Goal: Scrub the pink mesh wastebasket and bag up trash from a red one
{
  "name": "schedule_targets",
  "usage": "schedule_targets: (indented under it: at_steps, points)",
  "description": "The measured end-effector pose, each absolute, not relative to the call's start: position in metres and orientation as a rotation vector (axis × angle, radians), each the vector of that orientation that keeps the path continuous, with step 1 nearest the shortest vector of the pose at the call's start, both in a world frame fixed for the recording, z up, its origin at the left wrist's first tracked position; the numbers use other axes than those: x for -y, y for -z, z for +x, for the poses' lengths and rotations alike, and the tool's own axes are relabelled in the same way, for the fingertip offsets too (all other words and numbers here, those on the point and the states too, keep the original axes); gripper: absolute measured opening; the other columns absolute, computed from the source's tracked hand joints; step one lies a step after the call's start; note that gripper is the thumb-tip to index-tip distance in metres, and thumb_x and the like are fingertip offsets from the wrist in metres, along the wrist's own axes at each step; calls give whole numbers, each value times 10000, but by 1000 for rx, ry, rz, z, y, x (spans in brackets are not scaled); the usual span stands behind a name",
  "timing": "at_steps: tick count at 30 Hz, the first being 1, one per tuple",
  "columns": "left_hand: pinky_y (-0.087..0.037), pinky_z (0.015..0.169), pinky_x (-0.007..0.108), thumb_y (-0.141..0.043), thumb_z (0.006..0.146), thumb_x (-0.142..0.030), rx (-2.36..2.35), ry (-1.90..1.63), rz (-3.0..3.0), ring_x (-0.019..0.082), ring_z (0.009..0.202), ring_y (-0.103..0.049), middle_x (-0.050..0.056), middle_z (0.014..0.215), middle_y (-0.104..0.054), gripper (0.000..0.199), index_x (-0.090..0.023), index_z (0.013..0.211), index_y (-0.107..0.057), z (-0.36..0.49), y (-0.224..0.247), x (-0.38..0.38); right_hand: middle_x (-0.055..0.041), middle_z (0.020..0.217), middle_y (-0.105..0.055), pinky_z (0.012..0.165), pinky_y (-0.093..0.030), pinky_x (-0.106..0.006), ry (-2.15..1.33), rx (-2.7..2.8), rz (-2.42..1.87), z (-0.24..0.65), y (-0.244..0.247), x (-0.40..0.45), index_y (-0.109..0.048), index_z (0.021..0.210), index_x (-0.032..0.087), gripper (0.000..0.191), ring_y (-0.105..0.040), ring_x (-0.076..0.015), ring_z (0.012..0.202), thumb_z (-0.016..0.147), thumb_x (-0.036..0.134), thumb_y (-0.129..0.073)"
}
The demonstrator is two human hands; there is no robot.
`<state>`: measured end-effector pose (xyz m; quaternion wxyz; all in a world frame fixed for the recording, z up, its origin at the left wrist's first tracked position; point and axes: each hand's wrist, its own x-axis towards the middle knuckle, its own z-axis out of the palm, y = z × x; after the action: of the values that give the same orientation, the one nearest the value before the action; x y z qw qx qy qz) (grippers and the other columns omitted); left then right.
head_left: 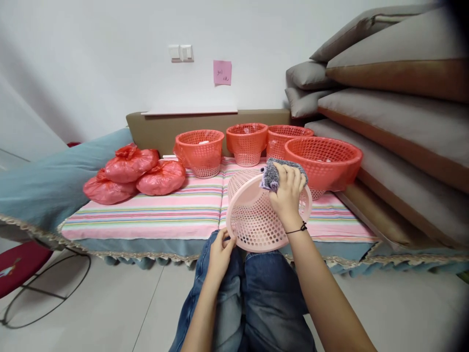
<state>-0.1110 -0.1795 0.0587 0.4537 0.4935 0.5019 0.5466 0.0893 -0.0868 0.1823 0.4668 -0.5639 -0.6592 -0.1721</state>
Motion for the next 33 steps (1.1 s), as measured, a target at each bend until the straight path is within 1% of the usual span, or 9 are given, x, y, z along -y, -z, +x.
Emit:
schedule_targets:
  at_steps: [5,10,16,21,23,25,28,30,33]
  points:
    - [-555,746,314,-644,808,-455,-1276,-1317,1196,207,828,-713,82,1033,-742,474,-177,1187,-583,-100,-61,176,-105,1322,-510,1105,-265,-577,433,1611,-1416,96,-182,83,-417,1415,229,726,-402,-306,1261,705,82,-448]
    - [-550,720,306,-650,779,-472,-1341,-1341,1186,214,780,-717,63,897,-758,510,-163,1180,-583,-94,-60,173,-120,1341,-501,1124,-249,-582,457,1591,-1416,93,-180,83,-413,1423,209,696,-382,-309,1290,737,96,-461]
    - [-569,750,350,-682,747,-480,-1423,-1316,1214,246,836,-723,109,1029,-759,632,-156,1276,-563,-101,-47,168,-119,1332,-506,1117,-244,-621,466,1609,-1366,80,-178,88,-411,1421,230,692,-383,-333,1292,744,116,-498]
    - [-524,931,412,-683,748,-450,-1503,-1327,1233,306,1103,-676,172,1220,-706,683,-144,1337,-522,-104,-35,163,-115,1336,-503,1117,-241,-621,476,1624,-1360,74,-177,89,-408,1423,238,685,-382,-331,1294,752,125,-496]
    - [-498,971,428,-660,762,-451,-1512,-1321,1262,312,1141,-655,176,1254,-690,651,-134,1320,-545,-103,-33,161,-113,1350,-496,1116,-239,-622,477,1630,-1364,74,-177,88,-403,1425,241,688,-378,-330,1304,752,124,-487]
    - [-511,933,420,-648,768,-456,-1511,-1317,1285,300,1064,-677,161,1216,-710,611,-134,1282,-580,-102,-33,161,-111,1351,-497,1116,-243,-620,481,1632,-1363,75,-177,87,-401,1426,238,700,-377,-330,1307,740,127,-491]
    - [-538,737,353,-661,742,-495,-1529,-1299,1273,243,777,-683,92,912,-766,557,-135,1168,-644,-99,-34,161,-107,1332,-505,1121,-246,-611,486,1631,-1344,77,-177,85,-402,1423,232,721,-381,-327,1295,716,132,-506]
    - [-501,615,309,-667,720,-525,-1557,-1281,1252,199,612,-613,34,691,-709,505,-135,1040,-678,-99,-34,161,-105,1315,-510,1123,-242,-611,486,1627,-1330,76,-177,84,-407,1415,237,715,-388,-324,1282,715,137,-509]
    - [-458,542,281,-674,703,-544,-1555,-1273,1220,173,536,-551,-3,581,-627,455,-144,919,-682,-102,-31,159,-105,1310,-514,1115,-247,-616,493,1619,-1328,72,-177,86,-411,1411,240,691,-394,-331,1273,732,147,-504]
